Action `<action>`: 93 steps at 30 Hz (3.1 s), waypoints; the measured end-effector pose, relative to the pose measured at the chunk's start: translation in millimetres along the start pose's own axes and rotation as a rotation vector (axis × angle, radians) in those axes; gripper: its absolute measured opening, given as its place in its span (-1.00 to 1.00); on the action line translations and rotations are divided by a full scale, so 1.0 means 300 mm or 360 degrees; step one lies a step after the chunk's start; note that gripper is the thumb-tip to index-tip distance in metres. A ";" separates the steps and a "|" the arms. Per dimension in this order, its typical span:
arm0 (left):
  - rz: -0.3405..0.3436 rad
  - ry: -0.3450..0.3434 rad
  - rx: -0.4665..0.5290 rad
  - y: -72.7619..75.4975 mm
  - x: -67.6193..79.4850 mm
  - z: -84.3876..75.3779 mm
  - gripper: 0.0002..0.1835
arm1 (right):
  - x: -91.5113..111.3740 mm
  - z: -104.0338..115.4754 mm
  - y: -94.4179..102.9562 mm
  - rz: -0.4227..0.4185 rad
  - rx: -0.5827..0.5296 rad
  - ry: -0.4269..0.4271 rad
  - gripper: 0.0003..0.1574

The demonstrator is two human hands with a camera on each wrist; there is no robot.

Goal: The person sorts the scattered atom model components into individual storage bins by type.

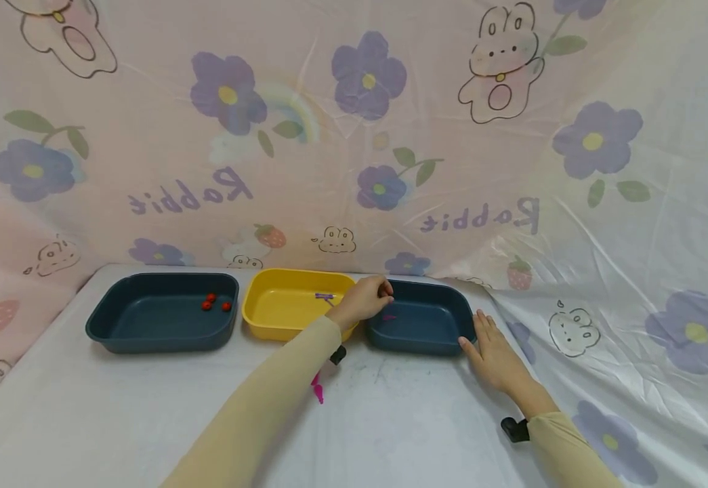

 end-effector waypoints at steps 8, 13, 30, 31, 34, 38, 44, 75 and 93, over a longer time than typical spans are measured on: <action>0.0008 -0.0024 0.0058 0.012 0.038 0.011 -0.88 | 0.000 0.015 0.006 -0.0077 -0.0018 0.0055 0.00; 0.0000 -0.0152 0.0057 0.022 0.086 -0.006 -0.83 | 0.004 0.021 0.011 -0.0092 -0.0030 0.0063 0.00; 0.0038 -0.0365 0.0080 0.064 0.319 -0.004 -0.86 | 0.001 0.017 0.009 -0.0048 -0.0055 0.0047 0.00; 0.0051 -0.0356 0.0080 0.064 0.333 0.011 -0.86 | 0.000 0.016 0.008 -0.0030 -0.0043 0.0039 0.00; 0.0104 -0.0308 0.0098 0.066 0.373 0.061 -0.85 | 0.000 0.007 0.006 -0.0007 -0.0040 0.0011 0.00; 0.0164 -0.0274 0.0072 0.063 0.423 0.126 -0.84 | 0.001 -0.002 0.002 0.0002 -0.0033 0.0005 0.01; 0.0172 -0.0325 -0.0206 0.053 0.480 0.205 -0.86 | 0.000 -0.004 -0.007 0.0006 -0.0036 0.0021 0.01; 0.0289 -0.0554 -0.0700 0.015 0.591 0.306 -0.90 | 0.002 0.009 -0.005 0.0010 -0.0044 0.0018 0.03; 0.0289 -0.0570 -0.0592 0.018 0.597 0.306 -0.92 | 0.008 0.013 0.001 0.0010 -0.0065 -0.0002 0.02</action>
Point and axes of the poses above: each hand's wrist, its own x-axis away from the middle knuckle, its own y-axis out of the back of the hand, z = x × y, the point moved 10 cm from there along -x, towards the middle knuckle, and after that the axes turned 12 degrees about y, right-handed, at the moved point
